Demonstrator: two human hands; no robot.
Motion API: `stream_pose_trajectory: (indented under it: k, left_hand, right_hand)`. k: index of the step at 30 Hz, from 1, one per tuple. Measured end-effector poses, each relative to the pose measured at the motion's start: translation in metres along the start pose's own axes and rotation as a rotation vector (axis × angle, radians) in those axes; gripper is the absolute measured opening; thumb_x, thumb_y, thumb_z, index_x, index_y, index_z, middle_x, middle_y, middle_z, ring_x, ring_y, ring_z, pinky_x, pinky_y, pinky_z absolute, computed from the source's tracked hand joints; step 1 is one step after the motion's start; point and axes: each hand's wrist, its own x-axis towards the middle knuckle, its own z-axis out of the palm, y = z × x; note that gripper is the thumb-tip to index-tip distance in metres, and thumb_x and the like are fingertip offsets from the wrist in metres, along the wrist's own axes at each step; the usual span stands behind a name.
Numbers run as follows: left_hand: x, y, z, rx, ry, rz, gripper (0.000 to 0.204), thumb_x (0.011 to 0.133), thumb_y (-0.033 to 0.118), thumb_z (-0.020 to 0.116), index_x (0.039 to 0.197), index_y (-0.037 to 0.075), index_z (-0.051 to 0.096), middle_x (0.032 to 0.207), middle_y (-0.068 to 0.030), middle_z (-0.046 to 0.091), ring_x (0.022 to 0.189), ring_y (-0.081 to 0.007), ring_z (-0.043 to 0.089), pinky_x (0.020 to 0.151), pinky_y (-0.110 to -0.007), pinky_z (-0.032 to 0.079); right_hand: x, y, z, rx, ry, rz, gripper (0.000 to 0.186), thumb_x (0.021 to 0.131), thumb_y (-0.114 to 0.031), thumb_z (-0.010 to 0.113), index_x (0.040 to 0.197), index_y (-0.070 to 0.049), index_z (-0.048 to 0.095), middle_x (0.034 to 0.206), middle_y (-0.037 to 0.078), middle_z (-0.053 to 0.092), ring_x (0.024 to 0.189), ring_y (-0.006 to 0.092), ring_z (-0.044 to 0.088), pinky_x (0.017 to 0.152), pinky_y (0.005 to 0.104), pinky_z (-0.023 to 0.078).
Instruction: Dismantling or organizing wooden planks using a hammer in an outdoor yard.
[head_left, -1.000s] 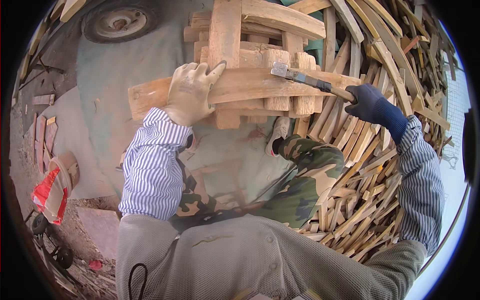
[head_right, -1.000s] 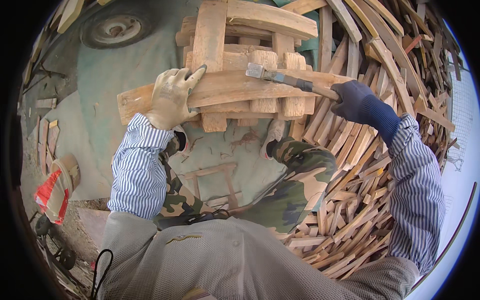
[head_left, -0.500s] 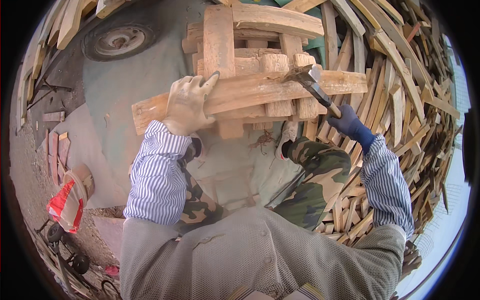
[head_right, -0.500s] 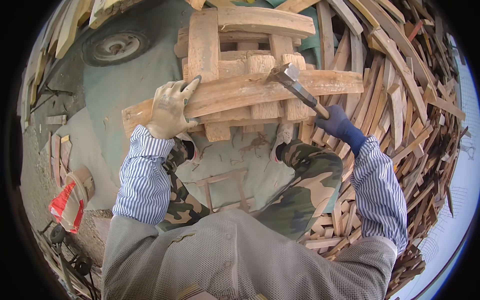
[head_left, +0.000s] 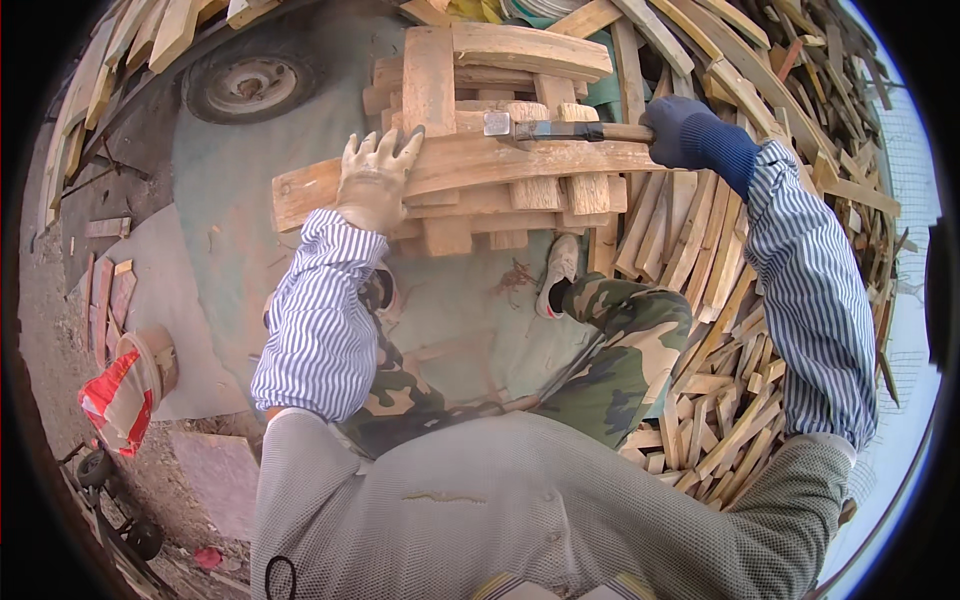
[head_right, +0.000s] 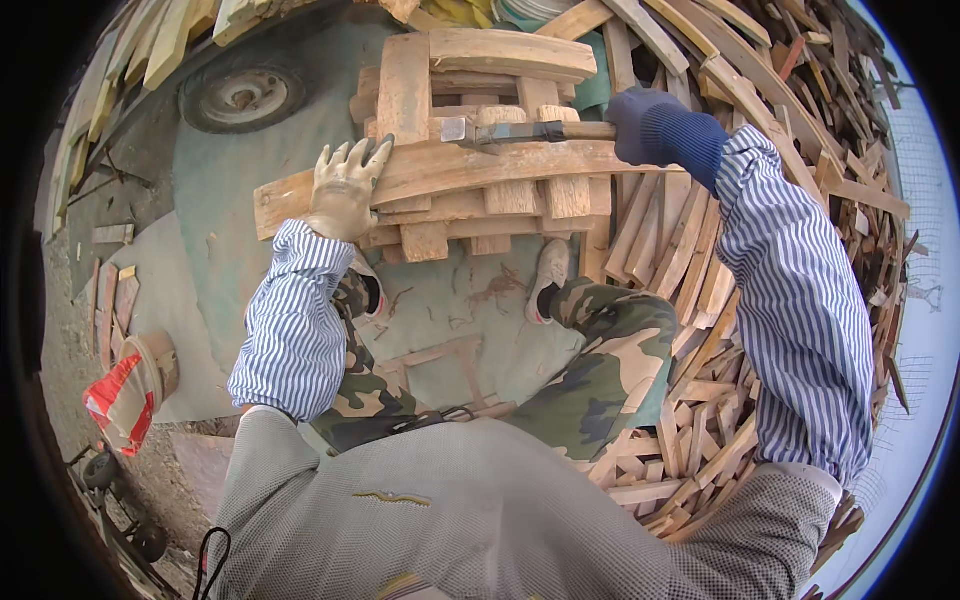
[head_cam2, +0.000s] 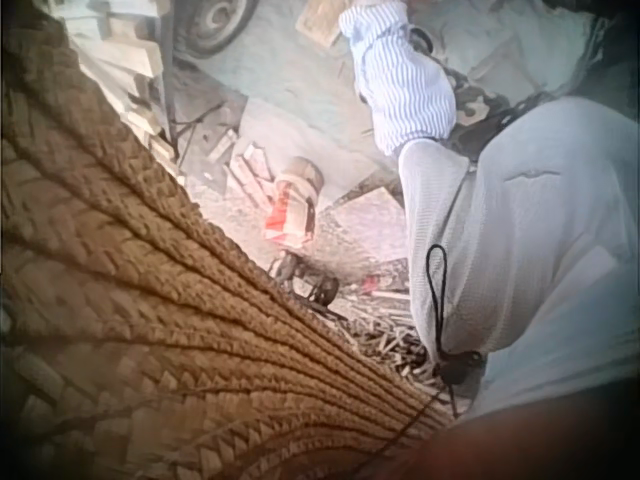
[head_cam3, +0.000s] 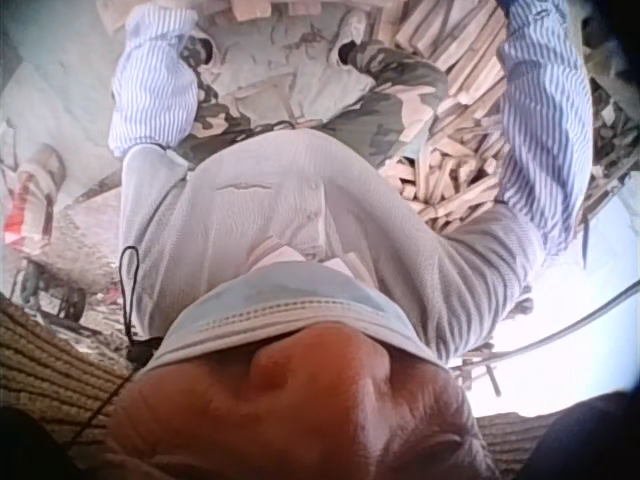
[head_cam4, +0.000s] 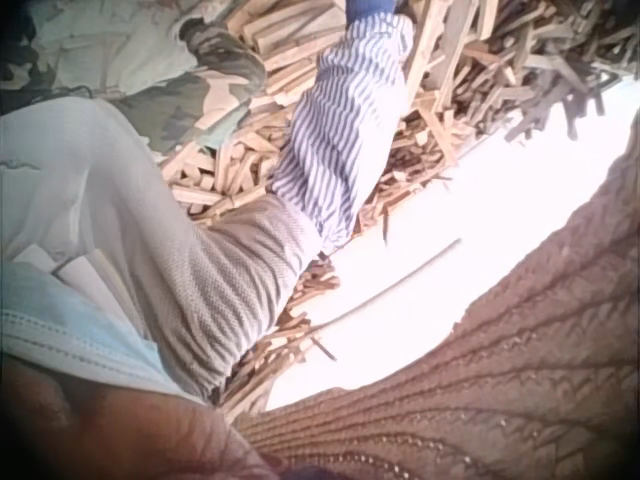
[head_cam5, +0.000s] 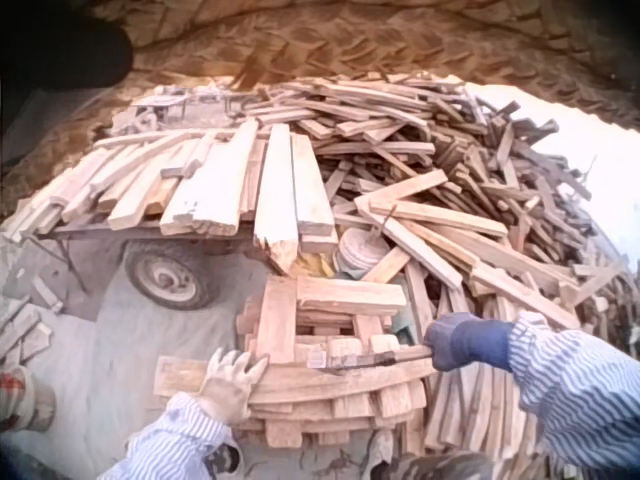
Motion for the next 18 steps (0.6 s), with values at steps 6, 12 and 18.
stream_pose_trajectory:
  k: [6, 12, 18]
  left_hand:
    - [-0.005, -0.003, 0.012, -0.017, 0.092, 0.025, 0.09, 0.079, 0.012, 0.076, 0.159, 0.017, 0.034, 0.151, -0.0152, 0.045, 0.141, -0.0359, 0.041, 0.122, -0.054, 0.025]
    - [-0.008, -0.006, 0.012, 0.001, 0.124, 0.03, 0.087, 0.078, 0.007, 0.072, 0.157, 0.016, 0.037, 0.148, -0.0153, 0.047, 0.136, -0.0366, 0.045, 0.12, -0.056, 0.027]
    - [-0.004, -0.002, 0.013, -0.065, 0.168, 0.044, 0.08, 0.079, 0.003, 0.068, 0.153, 0.016, 0.043, 0.146, -0.015, 0.049, 0.135, -0.0359, 0.046, 0.119, -0.055, 0.029]
  right_hand:
    - [0.017, -0.006, -0.042, -0.237, -0.049, -0.037, 0.028, 0.08, -0.011, 0.065, 0.104, -0.001, 0.074, 0.109, 0.02, 0.072, 0.104, 0.0322, 0.07, 0.089, 0.043, 0.057]
    - [0.011, -0.013, -0.051, 0.289, -0.134, 0.095, 0.018, 0.079, -0.009, 0.064, 0.085, 0.006, 0.072, 0.068, 0.017, 0.068, 0.056, 0.0265, 0.07, 0.056, 0.0372, 0.058]
    - [0.017, 0.006, -0.029, 0.044, -0.122, 0.054, 0.019, 0.079, -0.008, 0.065, 0.09, 0.004, 0.073, 0.081, 0.02, 0.071, 0.072, 0.0302, 0.072, 0.068, 0.0399, 0.059]
